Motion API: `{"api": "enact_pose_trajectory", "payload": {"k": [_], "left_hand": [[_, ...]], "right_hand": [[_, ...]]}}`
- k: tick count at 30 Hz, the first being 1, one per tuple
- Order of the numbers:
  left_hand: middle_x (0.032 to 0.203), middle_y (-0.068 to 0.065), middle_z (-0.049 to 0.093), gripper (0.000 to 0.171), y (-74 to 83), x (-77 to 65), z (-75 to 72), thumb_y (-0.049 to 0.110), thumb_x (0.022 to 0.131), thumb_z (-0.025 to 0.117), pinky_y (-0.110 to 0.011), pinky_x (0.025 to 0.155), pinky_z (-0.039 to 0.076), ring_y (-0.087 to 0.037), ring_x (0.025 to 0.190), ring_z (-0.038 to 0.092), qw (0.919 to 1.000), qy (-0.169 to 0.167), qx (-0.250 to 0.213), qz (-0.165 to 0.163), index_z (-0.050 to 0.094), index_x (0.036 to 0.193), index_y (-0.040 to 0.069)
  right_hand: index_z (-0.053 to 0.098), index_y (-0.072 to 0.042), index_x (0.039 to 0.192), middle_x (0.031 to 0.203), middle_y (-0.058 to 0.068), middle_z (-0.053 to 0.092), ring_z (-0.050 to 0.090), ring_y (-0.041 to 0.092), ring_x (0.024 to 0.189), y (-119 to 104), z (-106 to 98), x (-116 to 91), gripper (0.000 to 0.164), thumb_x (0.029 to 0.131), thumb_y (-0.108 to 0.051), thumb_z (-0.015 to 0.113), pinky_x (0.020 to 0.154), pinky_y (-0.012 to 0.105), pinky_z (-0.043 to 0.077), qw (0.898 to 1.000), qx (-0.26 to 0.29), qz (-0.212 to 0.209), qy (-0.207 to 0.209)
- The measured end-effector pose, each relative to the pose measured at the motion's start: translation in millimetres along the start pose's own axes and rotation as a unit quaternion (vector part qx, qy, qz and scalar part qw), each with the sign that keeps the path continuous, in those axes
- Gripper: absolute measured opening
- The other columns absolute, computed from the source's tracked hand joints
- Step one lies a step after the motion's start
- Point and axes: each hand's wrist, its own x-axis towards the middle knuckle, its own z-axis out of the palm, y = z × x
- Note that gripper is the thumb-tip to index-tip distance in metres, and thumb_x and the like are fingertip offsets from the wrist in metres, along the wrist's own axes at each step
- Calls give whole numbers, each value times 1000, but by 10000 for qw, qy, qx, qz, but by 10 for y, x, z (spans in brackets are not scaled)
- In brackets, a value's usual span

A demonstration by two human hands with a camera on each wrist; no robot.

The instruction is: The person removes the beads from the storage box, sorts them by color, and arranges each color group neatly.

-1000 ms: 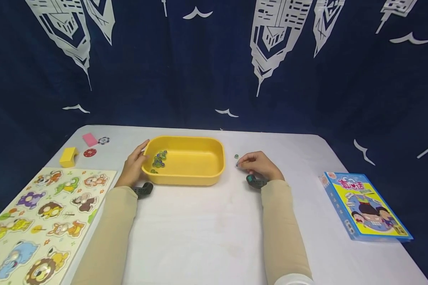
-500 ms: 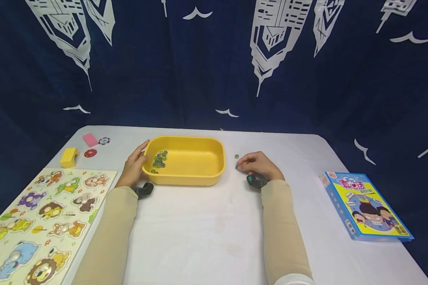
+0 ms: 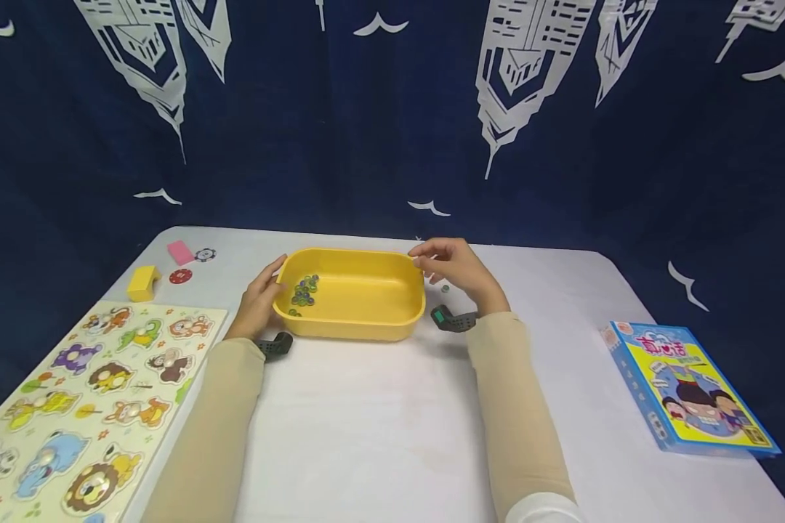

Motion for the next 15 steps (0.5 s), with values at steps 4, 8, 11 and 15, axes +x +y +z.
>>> {"api": "enact_pose_trajectory", "payload": {"k": [4,8,11,15], "left_hand": [[149,-13,49,61,3,-7,1,25,96,43,-51,117,29,-32,138,45,10000,7,-11,15,33,156,32],[149,-12,50,61,2,-16,6,25,97,43,-53,117,28,-32,138,45,10000,-12,-15,3,32,157,31],[149,-11,50,61,4,-21,8,25,96,44,-52,117,28,-32,138,45,10000,-10,-50,-14,33,156,33],[149,-10,50,61,19,-30,-2,26,96,44,-51,117,29,-31,138,45,10000,57,-57,-35,34,155,34]], "right_hand": [[66,2,122,112,28,63,61,32,82,-238,227,243,33,95,-17,67,72,36,58,9972,-6,-282,-686],[63,1,128,115,31,61,61,34,85,-336,483,492,35,97,-14,63,76,40,58,9878,79,-279,-1530],[59,1,133,115,30,62,62,37,89,-344,668,650,38,97,-10,59,77,41,58,9790,-24,-144,-2033],[58,-1,136,107,24,66,61,30,79,-361,902,817,40,96,-7,58,67,31,56,9714,-332,116,-2346]]}}
